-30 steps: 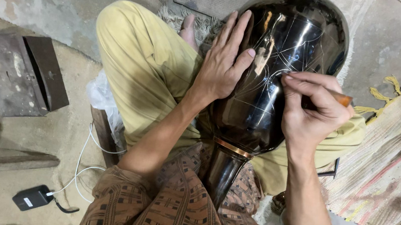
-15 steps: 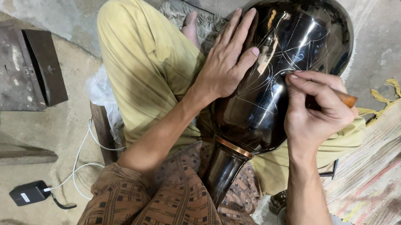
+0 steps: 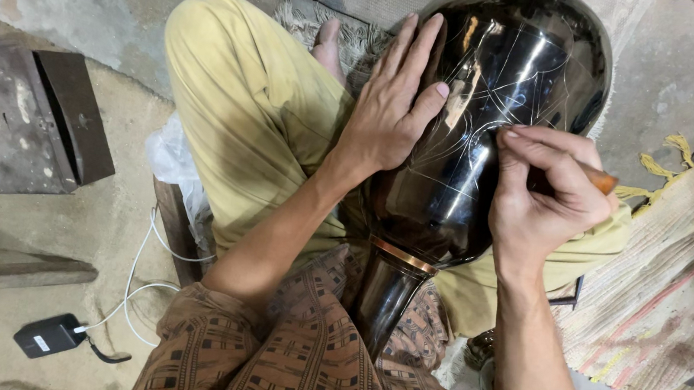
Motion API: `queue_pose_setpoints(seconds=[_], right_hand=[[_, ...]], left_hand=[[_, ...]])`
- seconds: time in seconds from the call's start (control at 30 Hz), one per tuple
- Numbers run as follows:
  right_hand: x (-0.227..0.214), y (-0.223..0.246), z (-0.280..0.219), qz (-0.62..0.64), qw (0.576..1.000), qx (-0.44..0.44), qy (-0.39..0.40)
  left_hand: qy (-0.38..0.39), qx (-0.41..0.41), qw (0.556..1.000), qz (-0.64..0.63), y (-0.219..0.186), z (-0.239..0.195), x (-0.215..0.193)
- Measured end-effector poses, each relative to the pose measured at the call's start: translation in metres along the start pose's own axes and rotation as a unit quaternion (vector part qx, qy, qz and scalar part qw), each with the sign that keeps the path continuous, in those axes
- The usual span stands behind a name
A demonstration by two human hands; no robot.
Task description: The person sits cross-legged and uses a small hand tool to engrave a geometric pattern onto the surface of a large, dark, polished metal vase. The person holds the vase steady with one hand while carefully carving lines with the other.
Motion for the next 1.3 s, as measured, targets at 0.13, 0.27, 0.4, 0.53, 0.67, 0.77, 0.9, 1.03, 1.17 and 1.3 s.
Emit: queue_pose_setpoints(seconds=[0.13,0.27,0.4,0.53,0.67,0.77,0.9,1.03,1.17,1.3], right_hand=[[0.0,-0.003,0.004,0.009,0.999,-0.004,0.04],[-0.002,-0.005,0.007,0.01,0.999,0.006,0.051],[-0.002,-0.002,0.002,-0.004,1.0,0.0,0.029],[0.0,-0.003,0.007,-0.001,0.998,-0.017,0.058],[-0.001,-0.008,0.014,0.034,0.993,-0.01,0.11],[-0.001,-0.01,0.014,0.022,0.995,-0.014,0.101],[0.0,-0.014,0.012,0.03,0.995,-0.019,0.097],[0.001,-0.017,0.018,0.068,0.988,-0.019,0.137],[0.001,-0.019,0.024,0.099,0.981,-0.006,0.165],[0.002,-0.018,0.022,0.087,0.985,0.001,0.15]], left_hand=[[0.001,-0.015,1.0,0.0,0.002,-0.001,0.001],[-0.001,-0.006,1.0,0.0,0.001,0.0,0.0],[-0.004,0.004,1.0,0.003,-0.001,-0.002,-0.001],[-0.003,0.003,1.0,0.003,-0.002,-0.002,-0.001],[0.0,0.002,1.0,-0.002,-0.003,-0.002,-0.002],[0.0,0.002,1.0,-0.009,-0.003,-0.002,-0.002],[-0.005,0.002,1.0,-0.004,-0.001,-0.005,-0.003],[-0.002,0.005,1.0,-0.004,-0.001,-0.003,-0.002],[-0.002,0.012,1.0,-0.002,-0.003,-0.001,-0.002],[-0.002,0.009,1.0,-0.001,-0.002,-0.002,-0.003]])
Point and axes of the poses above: each hand's wrist, its own z-axis towards the middle knuckle, its own x-axis out of the palm, y = z × x, the point moved 9 cm from there along z, towards the middle knuckle, and after that the axes turned 5 degrees about x, right-handed, at the moved point
